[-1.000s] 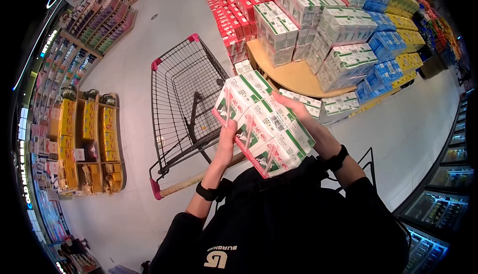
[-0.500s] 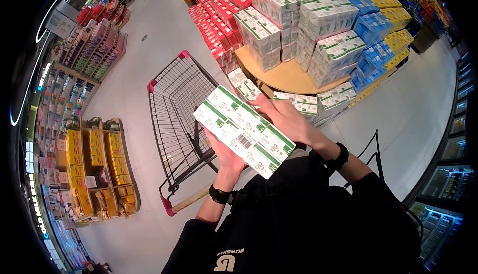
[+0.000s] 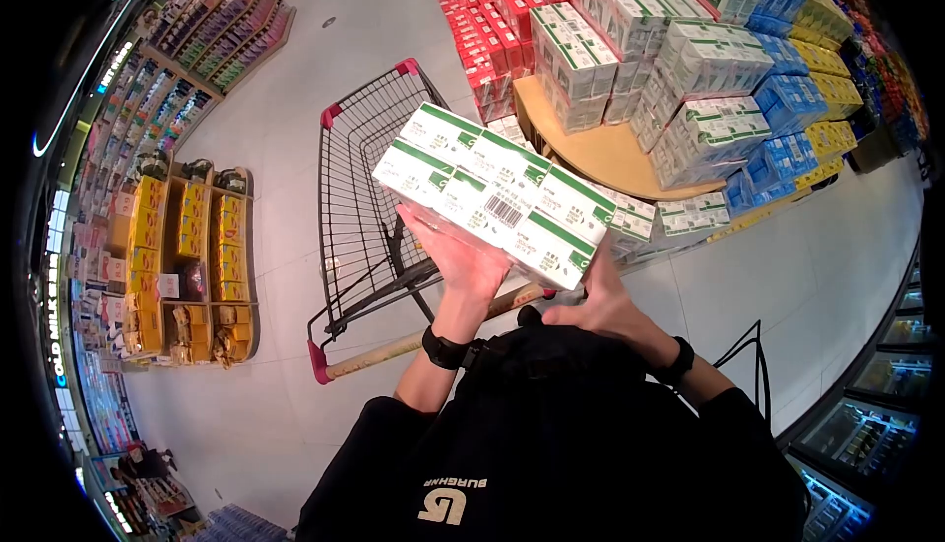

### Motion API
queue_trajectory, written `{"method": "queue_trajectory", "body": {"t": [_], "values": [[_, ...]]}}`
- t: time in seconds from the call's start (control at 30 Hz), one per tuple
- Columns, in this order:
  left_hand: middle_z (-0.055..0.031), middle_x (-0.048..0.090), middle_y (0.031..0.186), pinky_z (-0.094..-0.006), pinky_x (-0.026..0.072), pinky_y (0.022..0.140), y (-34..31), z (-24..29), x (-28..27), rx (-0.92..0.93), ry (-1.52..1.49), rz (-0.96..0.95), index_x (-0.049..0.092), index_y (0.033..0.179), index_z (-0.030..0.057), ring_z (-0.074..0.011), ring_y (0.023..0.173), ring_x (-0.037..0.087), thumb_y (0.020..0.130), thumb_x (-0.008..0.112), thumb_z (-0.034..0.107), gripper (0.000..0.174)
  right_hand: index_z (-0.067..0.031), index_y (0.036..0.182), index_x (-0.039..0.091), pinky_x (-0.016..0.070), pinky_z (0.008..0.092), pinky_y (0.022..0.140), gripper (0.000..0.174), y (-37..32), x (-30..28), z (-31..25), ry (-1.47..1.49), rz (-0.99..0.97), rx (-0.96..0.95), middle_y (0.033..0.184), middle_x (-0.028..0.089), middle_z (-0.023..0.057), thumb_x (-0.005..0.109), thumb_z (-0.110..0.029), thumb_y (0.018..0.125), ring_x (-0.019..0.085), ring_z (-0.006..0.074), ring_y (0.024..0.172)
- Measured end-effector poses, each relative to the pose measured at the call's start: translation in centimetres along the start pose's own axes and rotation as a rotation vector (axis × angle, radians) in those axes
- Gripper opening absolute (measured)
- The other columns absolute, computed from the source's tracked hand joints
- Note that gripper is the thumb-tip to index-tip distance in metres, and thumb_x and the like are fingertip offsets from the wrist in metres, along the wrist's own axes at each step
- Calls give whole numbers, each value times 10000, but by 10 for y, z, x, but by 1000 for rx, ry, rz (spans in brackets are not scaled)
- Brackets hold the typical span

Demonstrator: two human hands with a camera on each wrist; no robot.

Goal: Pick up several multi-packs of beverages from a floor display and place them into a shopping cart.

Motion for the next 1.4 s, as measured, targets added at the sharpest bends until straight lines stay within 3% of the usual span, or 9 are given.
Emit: {"method": "queue_trajectory", "body": {"t": [0.2,0.43,0.8,0.9,1.0,1.03,1.07,1.23,1.4], "values": [[-29,367,1530,-496,287,1136,-5,8,15,-30,-155,-180,321,1521,193,-270,1386,354,851,304,845,935,-4,1193,610,497,327,871,515,17,0,11,-85,126,60,1076,663,60,850,-176,771,603,150,1002],[-67,367,1534,-488,246,1161,-17,14,3,-85,-78,-183,358,1496,105,-278,1411,333,938,359,654,782,-31,1169,650,511,300,845,463,20,-6,-27,-163,-2,-51,1068,687,51,843,-110,755,628,145,979],[-71,297,1572,-510,229,1162,-17,14,-4,-131,-219,-157,297,1529,135,-297,1429,294,867,361,789,933,-11,1241,573,500,317,898,688,21,-9,-12,-73,7,85,1151,646,82,916,-185,671,606,150,1037],[-87,264,1580,-550,240,1150,-19,17,4,-176,-474,-260,272,1539,152,-313,1438,262,817,318,873,1022,-24,1287,544,488,304,921,649,9,-28,31,-9,-30,141,1229,609,69,849,-264,767,585,142,1089],[-101,281,1569,-587,250,1139,-28,30,29,-101,-270,-513,257,1545,146,-332,1427,276,764,266,935,1110,-34,1338,503,455,310,972,576,2,-47,81,201,38,154,1280,580,66,729,-273,866,554,171,1157],[-105,297,1563,-593,252,1143,-29,36,13,14,182,-136,244,1550,144,-333,1419,300,728,215,966,1163,-32,1343,496,438,332,991,487,5,-49,76,396,62,15,1257,588,74,656,-183,909,551,204,1167],[-106,326,1549,-519,278,1156,-35,37,18,2,-6,-600,236,1552,130,-314,1410,333,736,239,956,1161,-40,1360,478,429,353,1011,541,7,-56,78,466,82,3,1271,579,74,641,-291,910,541,217,1187],[-159,369,1486,-404,334,1108,-50,30,40,247,1341,-625,229,1480,-21,-263,1345,398,699,882,297,1066,-92,1463,361,403,449,1075,1049,32,-51,39,803,-3,24,1406,485,74,534,-833,740,487,264,1274],[-210,402,1380,-437,348,1081,-59,16,79,56,1178,-205,188,1442,-48,-319,1305,424,639,917,270,1130,-123,1508,295,385,473,1095,1170,39,-50,32,917,103,82,1470,421,60,453,-925,671,440,259,1317]]}}
Point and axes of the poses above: each hand's wrist, its own y-axis towards the middle knuckle, its own x-axis out of the palm, z = x × y, the point moved 9 cm from there along y, towards the middle knuckle
